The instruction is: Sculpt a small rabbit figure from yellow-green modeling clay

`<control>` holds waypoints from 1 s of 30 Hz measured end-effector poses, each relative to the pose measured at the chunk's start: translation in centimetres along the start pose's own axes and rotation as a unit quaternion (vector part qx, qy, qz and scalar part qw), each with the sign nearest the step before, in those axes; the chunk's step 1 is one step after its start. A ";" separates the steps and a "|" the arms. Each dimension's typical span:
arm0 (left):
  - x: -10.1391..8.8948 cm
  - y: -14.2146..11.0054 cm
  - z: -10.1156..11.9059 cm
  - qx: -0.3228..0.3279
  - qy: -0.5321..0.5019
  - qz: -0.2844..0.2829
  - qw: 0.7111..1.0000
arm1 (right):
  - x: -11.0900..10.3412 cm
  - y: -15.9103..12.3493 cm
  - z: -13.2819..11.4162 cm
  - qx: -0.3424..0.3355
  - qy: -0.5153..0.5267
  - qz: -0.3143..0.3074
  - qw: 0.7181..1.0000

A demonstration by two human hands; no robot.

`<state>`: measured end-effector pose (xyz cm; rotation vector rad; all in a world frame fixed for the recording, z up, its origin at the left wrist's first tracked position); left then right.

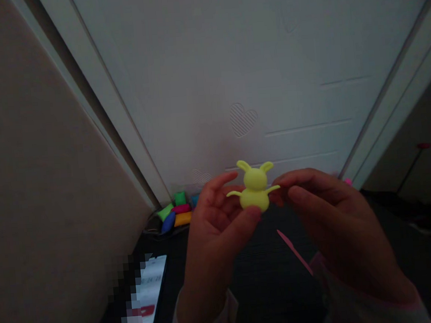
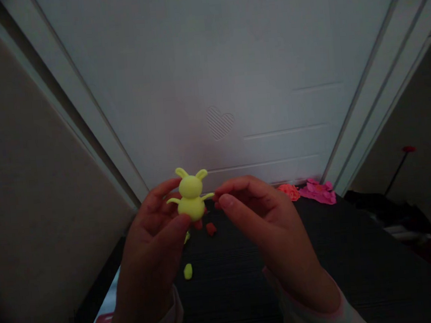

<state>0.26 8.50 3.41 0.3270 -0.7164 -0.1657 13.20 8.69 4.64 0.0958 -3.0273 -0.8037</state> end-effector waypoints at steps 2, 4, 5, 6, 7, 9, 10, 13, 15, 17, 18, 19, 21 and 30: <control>0.3 0.0 -0.2 -0.004 -0.010 -0.005 1.000 | 0.4 0.0 -0.1 -0.007 0.000 -0.012 1.000; 0.5 -0.1 -0.2 -0.002 -0.009 -0.011 1.000 | 0.7 0.0 -0.3 -0.017 -0.004 -0.017 1.000; 0.6 -0.1 -0.2 -0.002 -0.006 -0.011 1.000 | 0.8 0.0 -0.3 -0.019 -0.007 -0.018 1.000; 0.6 -0.1 -0.3 -0.002 -0.001 -0.010 1.000 | 0.8 0.0 -0.3 -0.020 -0.010 -0.017 1.000; 0.5 -0.1 -0.3 -0.004 0.003 -0.009 1.000 | 0.8 0.0 -0.3 -0.020 -0.012 -0.015 1.000; 0.5 -0.2 -0.4 -0.008 0.009 -0.013 1.000 | 0.7 0.0 -0.2 -0.017 -0.014 -0.009 1.000; 0.6 -0.1 -0.4 -0.010 0.009 -0.018 1.000 | 0.6 -0.1 -0.2 -0.017 -0.014 -0.006 1.000; 0.6 -0.1 -0.5 -0.008 0.006 -0.028 1.000 | 0.6 -0.1 -0.2 -0.018 -0.018 -0.008 1.000; 0.6 0.0 -0.4 -0.005 0.006 -0.027 1.000 | 0.6 -0.1 -0.2 -0.021 -0.025 -0.009 0.999; 0.6 0.0 -0.4 -0.004 0.005 -0.029 1.000 | 0.4 0.0 -0.2 -0.025 -0.034 -0.003 0.999; 0.6 0.0 -0.3 -0.004 0.005 -0.029 1.000 | 0.4 0.0 -0.3 -0.028 -0.038 0.001 0.999; 0.6 0.0 -0.3 -0.004 0.005 -0.029 1.000 | 0.3 0.0 -0.3 -0.030 -0.041 0.006 0.999; 0.5 0.0 -0.3 -0.003 0.007 -0.024 1.000 | 0.2 0.0 -0.3 -0.031 -0.043 0.011 0.999; 0.6 -0.2 -0.4 -0.005 0.010 -0.016 1.000 | 0.7 0.0 -0.7 -0.042 -0.032 -0.023 0.998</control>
Point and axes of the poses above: each hand's wrist, its own y-axis towards the middle knuckle, its own x-axis out of the palm, z = x × y, the point moved 9 cm from there along y, towards the middle knuckle, and after that the axes turned 13 degrees about -y, right-handed, at the moved point
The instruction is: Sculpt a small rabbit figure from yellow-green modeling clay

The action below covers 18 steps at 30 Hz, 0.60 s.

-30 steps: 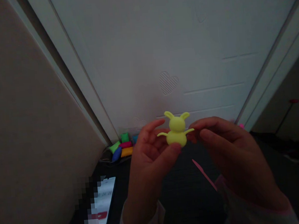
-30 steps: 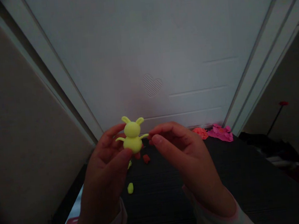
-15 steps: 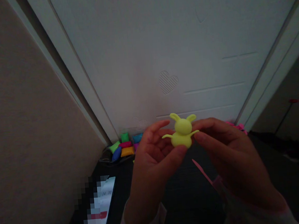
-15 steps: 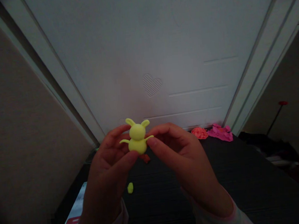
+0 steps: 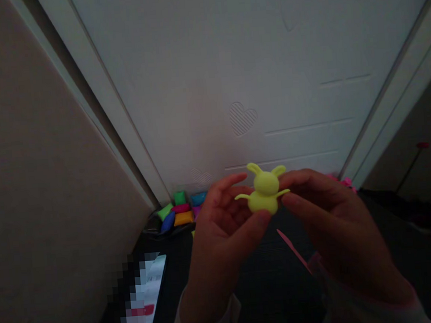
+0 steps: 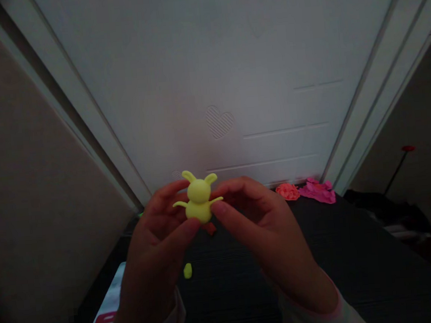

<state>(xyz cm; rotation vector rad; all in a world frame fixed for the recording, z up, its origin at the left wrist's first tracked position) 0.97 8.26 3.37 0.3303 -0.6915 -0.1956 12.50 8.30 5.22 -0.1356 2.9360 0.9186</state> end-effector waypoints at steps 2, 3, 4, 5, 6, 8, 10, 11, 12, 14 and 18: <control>0.0 0.0 -0.1 -0.002 0.002 -0.006 1.000 | 0.1 0.0 0.1 0.006 0.008 -0.003 1.000; 0.0 0.1 -0.1 -0.001 0.004 -0.008 1.000 | 0.0 0.0 0.1 0.010 0.011 -0.001 1.000; 0.0 0.1 0.0 0.001 0.006 -0.010 1.000 | 0.0 -0.1 0.2 0.014 0.012 0.002 1.000; 0.0 0.1 0.0 0.003 0.007 -0.010 1.000 | -0.1 -0.1 0.2 0.016 0.013 0.004 1.000; -0.1 0.0 0.1 0.005 0.010 -0.008 1.000 | -0.1 -0.1 0.3 0.018 0.014 0.004 1.000; 0.0 0.0 0.1 0.006 0.015 -0.007 1.000 | 0.0 -0.1 0.2 0.017 0.020 -0.003 1.000; 0.0 -0.1 0.2 0.007 0.017 -0.008 1.000 | 0.3 -0.1 0.1 0.016 0.027 -0.018 0.999; 0.0 -0.1 0.2 0.009 0.018 -0.011 1.000 | 0.4 -0.1 0.1 0.016 0.030 -0.024 0.999; 0.1 -0.2 0.3 0.012 0.019 -0.013 1.000 | 0.4 -0.1 0.1 0.015 0.032 -0.028 0.999; 0.1 -0.2 0.4 0.016 0.024 -0.018 0.999 | 0.5 0.0 0.1 0.015 0.035 -0.031 0.999; 0.1 -0.2 0.6 0.014 0.035 -0.027 0.999 | 0.5 0.0 0.2 0.016 0.038 -0.034 0.999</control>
Point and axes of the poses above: each hand's wrist, its own y-axis towards the middle knuckle, its own x-axis out of the palm, z = x × y, the point moved 9 cm from there along y, towards the middle knuckle, and after that the axes turned 13 degrees about -y, right-handed, at the moved point
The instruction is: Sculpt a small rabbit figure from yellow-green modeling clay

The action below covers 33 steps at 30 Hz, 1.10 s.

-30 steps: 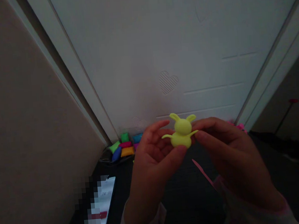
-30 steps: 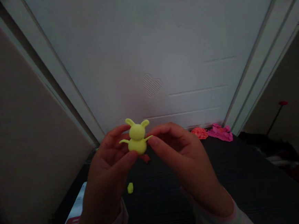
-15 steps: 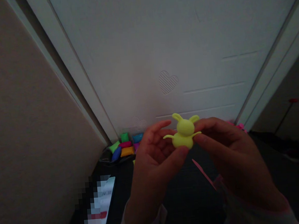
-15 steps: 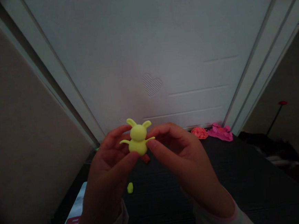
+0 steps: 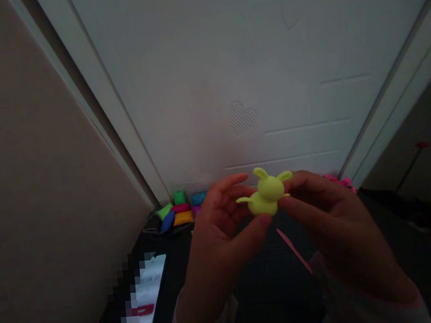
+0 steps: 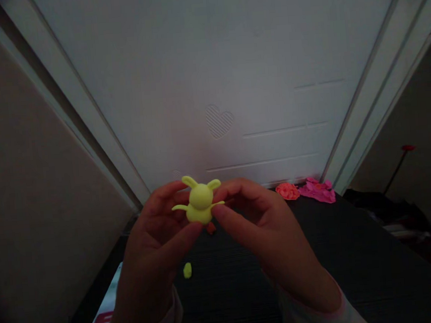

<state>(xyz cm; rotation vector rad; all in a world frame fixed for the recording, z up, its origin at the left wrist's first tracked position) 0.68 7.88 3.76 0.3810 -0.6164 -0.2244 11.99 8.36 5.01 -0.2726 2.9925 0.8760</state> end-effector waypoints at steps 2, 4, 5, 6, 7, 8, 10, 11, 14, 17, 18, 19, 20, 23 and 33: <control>0.0 0.0 0.0 -0.004 0.002 -0.002 1.000 | 0.0 0.0 0.0 0.000 -0.003 0.002 1.000; 0.1 0.0 0.1 -0.005 0.001 -0.002 1.000 | -0.1 0.0 0.1 0.002 -0.008 0.004 1.000; 0.1 0.0 0.2 -0.004 0.000 -0.002 1.000 | -0.1 0.0 0.1 0.002 -0.009 0.005 1.000; 0.1 0.0 0.2 -0.002 -0.001 -0.003 1.000 | -0.1 0.0 0.0 0.000 -0.008 0.004 1.000; 0.1 0.1 0.2 -0.001 0.000 -0.004 1.000 | -0.1 0.0 0.0 -0.002 -0.005 0.003 1.000; 0.1 0.1 0.2 0.000 0.001 -0.004 1.000 | -0.2 0.0 0.0 -0.006 -0.001 0.002 1.000; 0.1 0.1 0.2 0.003 0.003 -0.006 1.000 | -0.2 0.0 -0.1 -0.010 0.005 0.003 1.000; 0.1 0.1 0.2 0.005 0.003 -0.007 1.000 | -0.3 0.0 0.0 -0.011 0.005 0.006 1.000; 0.1 0.1 0.2 0.010 0.006 -0.011 1.000 | -0.6 0.0 0.0 -0.013 -0.001 0.020 1.000; 0.0 0.1 0.2 0.012 0.008 -0.009 1.000 | -0.7 0.1 0.0 -0.018 -0.005 0.027 0.999; 0.0 0.1 0.2 0.011 0.007 -0.008 1.000 | -0.7 0.1 0.0 -0.020 -0.004 0.027 0.999; 0.0 0.1 0.2 0.009 0.007 -0.006 1.000 | -0.6 0.1 -0.1 -0.022 -0.002 0.025 0.999; 0.0 0.1 0.1 0.006 0.006 -0.004 1.000 | -0.5 0.1 -0.1 -0.025 0.002 0.022 0.999; -0.1 0.1 0.1 0.002 0.000 0.000 1.000 | -0.5 0.1 -0.2 -0.023 0.003 0.021 1.000; -0.3 0.1 0.0 -0.013 -0.029 0.011 0.999 | -1.5 -0.4 -1.8 -0.102 -0.099 0.068 0.988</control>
Point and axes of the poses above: each hand's wrist, its own y-axis towards the middle knuckle, its own x-axis out of the palm, z = x × y, the point moved 9 cm from there along y, towards the middle knuckle, and after that the axes turned 13 degrees about -y, right-handed, at the moved point
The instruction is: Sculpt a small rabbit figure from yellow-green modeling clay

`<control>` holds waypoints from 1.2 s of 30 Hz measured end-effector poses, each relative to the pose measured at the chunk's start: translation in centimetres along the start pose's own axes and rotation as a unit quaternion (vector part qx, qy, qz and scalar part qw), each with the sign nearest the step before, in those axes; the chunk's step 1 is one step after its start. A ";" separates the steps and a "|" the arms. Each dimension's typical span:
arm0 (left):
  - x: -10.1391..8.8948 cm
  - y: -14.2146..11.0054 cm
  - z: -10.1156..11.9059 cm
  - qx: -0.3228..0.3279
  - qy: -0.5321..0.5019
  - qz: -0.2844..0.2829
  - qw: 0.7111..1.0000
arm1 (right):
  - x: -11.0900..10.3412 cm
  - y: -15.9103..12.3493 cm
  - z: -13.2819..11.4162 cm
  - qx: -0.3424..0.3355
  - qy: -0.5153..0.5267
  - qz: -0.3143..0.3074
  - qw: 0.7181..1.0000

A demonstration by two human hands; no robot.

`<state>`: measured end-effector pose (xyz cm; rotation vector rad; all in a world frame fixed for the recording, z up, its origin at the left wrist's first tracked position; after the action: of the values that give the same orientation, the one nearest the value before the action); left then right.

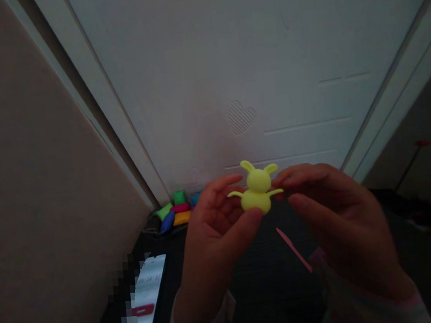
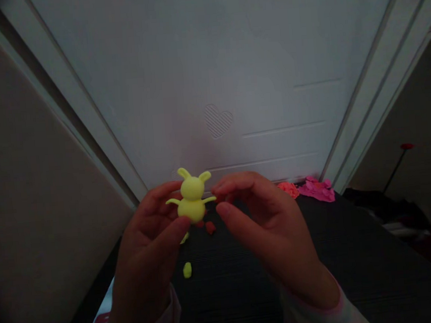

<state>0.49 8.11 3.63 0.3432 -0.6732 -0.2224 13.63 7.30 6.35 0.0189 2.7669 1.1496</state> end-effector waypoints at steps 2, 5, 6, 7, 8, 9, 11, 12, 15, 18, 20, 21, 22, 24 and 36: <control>-0.1 0.0 0.1 0.002 0.000 0.003 1.000 | -0.3 0.0 -0.8 -0.044 -0.059 0.013 0.997; 0.1 0.0 0.2 0.005 0.001 -0.007 1.000 | -0.1 0.0 -1.4 -0.081 -0.116 0.008 0.990; 0.2 0.0 0.1 0.005 0.002 -0.009 1.000 | 0.0 0.0 -1.4 -0.088 -0.126 0.004 0.988; 0.2 0.1 0.1 0.004 0.002 -0.010 1.000 | 0.1 0.1 -1.5 -0.094 -0.132 -0.001 0.987; 0.2 0.1 0.1 0.002 0.003 -0.011 1.000 | 0.2 0.1 -1.5 -0.099 -0.137 -0.006 0.986; 0.2 0.1 0.0 -0.001 0.005 -0.010 1.000 | 0.2 0.1 -1.5 -0.103 -0.141 -0.010 0.985; 0.2 0.1 0.0 -0.006 0.013 -0.007 1.000 | 0.2 0.1 -1.6 -0.108 -0.146 -0.011 0.983; 0.2 0.1 0.0 -0.009 0.018 -0.006 1.000 | 0.2 0.2 -1.6 -0.108 -0.148 -0.012 0.983; 0.0 0.0 0.1 -0.014 0.030 0.002 0.999 | 0.2 0.2 -1.6 -0.103 -0.151 -0.013 0.983; 0.0 0.1 0.2 -0.012 0.033 0.006 0.999 | 0.2 0.1 -1.5 -0.098 -0.152 -0.013 0.983; 0.0 0.0 0.3 -0.008 0.032 0.007 0.999 | 0.2 0.1 -1.5 -0.096 -0.147 -0.015 0.984; 0.0 0.0 0.3 -0.007 0.031 0.008 0.999 | 0.2 0.1 -1.4 -0.097 -0.145 -0.016 0.985; 0.0 0.0 0.3 -0.006 0.030 0.008 1.000 | 0.2 0.1 -1.4 -0.097 -0.145 -0.016 0.985; 0.0 0.0 0.3 -0.008 0.029 0.008 1.000 | 0.1 0.1 -1.4 -0.094 -0.148 -0.012 0.984; 0.0 0.0 0.2 -0.013 0.022 0.010 1.000 | -0.1 0.1 -1.3 -0.085 -0.161 -0.001 0.983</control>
<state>0.37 8.02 3.80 0.3157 -0.6289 -0.2046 13.49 6.44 7.34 0.1675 2.3808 1.2541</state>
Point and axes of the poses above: each hand's wrist, its own y-axis towards the middle knuckle, its own x-axis out of the palm, z = x × y, the point moved 9 cm from there along y, towards the middle knuckle, and after that the axes turned 13 degrees about -y, right-handed, at the moved point
